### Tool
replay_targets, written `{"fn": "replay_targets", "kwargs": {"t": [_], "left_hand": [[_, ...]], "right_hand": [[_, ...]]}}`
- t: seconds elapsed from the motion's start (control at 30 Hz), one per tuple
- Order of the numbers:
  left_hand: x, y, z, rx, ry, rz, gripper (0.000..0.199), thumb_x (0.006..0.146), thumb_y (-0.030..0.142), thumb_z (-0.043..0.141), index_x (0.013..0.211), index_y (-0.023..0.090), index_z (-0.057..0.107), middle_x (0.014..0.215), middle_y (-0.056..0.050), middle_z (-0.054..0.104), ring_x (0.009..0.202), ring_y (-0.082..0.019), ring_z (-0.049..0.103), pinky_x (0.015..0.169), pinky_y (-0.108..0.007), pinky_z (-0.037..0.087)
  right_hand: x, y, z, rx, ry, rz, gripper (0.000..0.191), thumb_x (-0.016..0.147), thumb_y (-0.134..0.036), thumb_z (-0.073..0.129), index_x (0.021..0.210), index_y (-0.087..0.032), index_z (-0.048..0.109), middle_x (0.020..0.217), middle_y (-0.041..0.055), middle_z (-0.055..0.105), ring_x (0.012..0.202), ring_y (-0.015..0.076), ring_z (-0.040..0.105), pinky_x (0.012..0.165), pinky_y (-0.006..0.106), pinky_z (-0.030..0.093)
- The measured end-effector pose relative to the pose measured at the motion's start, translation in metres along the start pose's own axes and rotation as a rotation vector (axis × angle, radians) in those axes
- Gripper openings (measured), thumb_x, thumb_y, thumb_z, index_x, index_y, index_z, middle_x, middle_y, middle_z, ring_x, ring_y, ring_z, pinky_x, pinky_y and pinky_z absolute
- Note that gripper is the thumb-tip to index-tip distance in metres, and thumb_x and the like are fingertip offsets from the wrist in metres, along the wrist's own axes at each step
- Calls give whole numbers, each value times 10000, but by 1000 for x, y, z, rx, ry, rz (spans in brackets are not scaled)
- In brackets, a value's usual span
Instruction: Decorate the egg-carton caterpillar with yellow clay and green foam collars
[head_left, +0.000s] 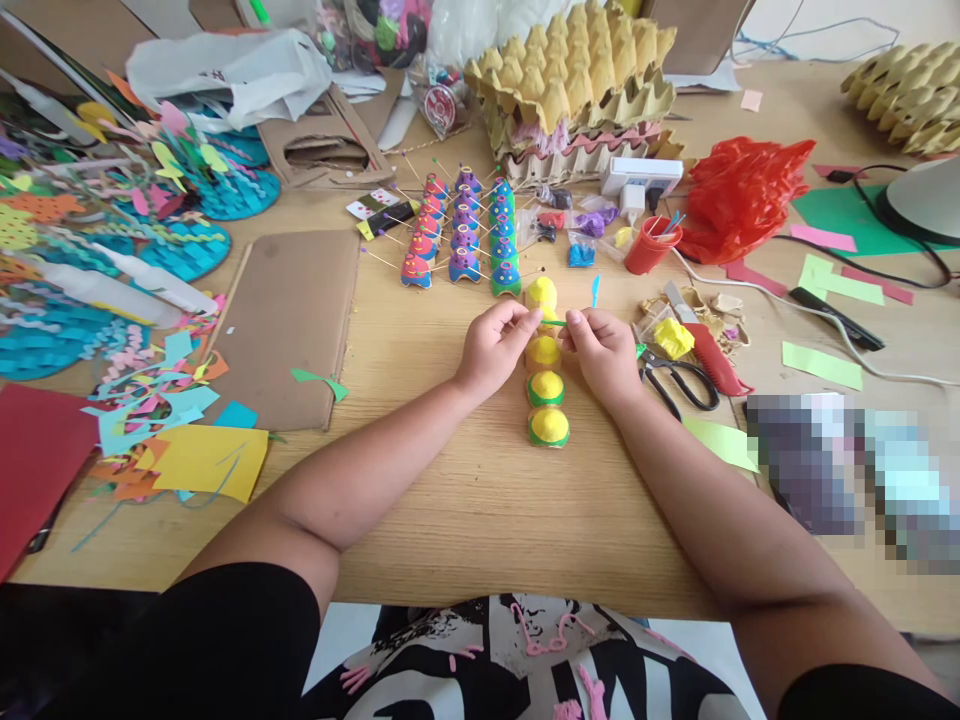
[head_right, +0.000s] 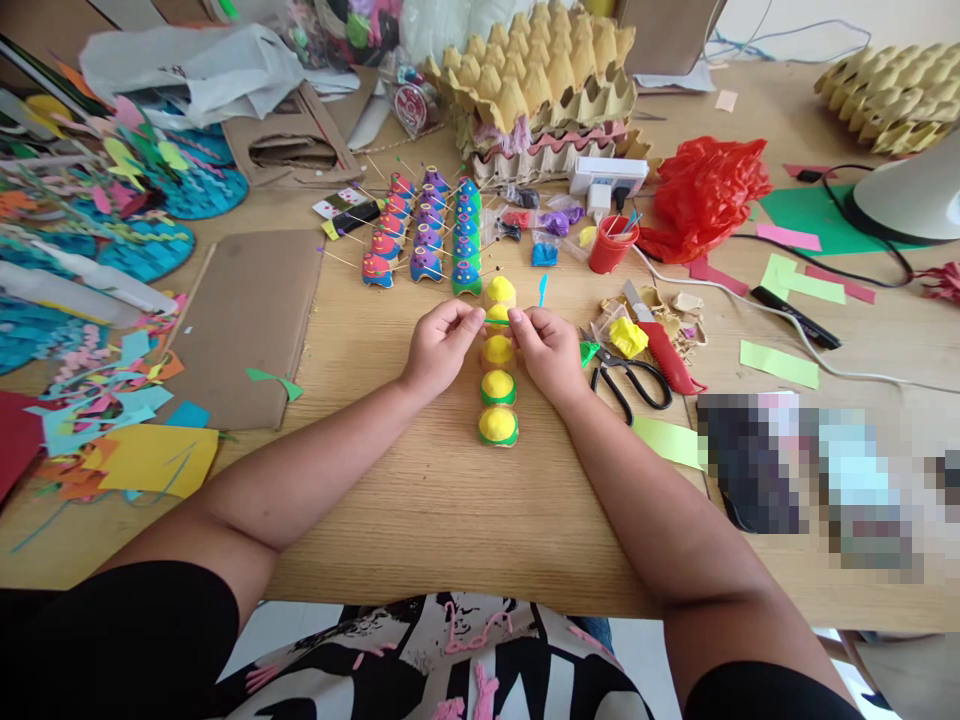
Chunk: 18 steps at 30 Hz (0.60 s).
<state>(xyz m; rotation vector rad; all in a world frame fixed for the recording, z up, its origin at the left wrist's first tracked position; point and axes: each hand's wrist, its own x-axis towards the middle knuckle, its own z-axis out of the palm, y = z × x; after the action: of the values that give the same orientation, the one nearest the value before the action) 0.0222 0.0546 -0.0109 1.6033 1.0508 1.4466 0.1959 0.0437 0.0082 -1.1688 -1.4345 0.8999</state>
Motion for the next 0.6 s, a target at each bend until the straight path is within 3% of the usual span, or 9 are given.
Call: {"fn": "replay_targets", "kwargs": {"t": [0.17, 0.3, 0.47, 0.6], "left_hand": [[-1, -8, 2, -60, -44, 40, 384, 956, 579, 729, 1076, 214, 709, 1060, -45, 770, 952, -149, 718, 867, -278, 565], [-2, -11, 3, -51, -102, 66, 477, 891, 452, 840, 1277, 238, 659, 1168, -57, 761, 1070, -167, 726, 887, -275, 573], [-2, -5, 2, -6, -148, 120, 220, 934, 341, 796, 1107, 210, 760, 1079, -48, 806, 988, -158, 748, 889, -296, 591], [-1, -3, 0, 19, -81, 203, 112, 934, 323, 802, 978, 219, 807, 967, -31, 816, 941, -155, 753, 887, -298, 588]], "right_hand": [[2, 4, 0, 49, 63, -1, 617, 752, -835, 752, 740, -221, 698, 678, -9, 685, 645, 129, 576, 660, 290, 482], [2, 3, 1, 44, 37, 7, 635, 755, -854, 730, 712, -223, 679, 666, -9, 667, 638, 131, 553, 647, 295, 464], [-1, 2, 1, -31, -37, -14, 671, 784, -881, 672, 695, -216, 667, 630, -12, 629, 604, 127, 512, 602, 298, 415], [-2, 3, 0, -15, -73, -36, 664, 862, -864, 598, 719, -220, 667, 643, -3, 632, 626, 138, 546, 629, 305, 449]]}}
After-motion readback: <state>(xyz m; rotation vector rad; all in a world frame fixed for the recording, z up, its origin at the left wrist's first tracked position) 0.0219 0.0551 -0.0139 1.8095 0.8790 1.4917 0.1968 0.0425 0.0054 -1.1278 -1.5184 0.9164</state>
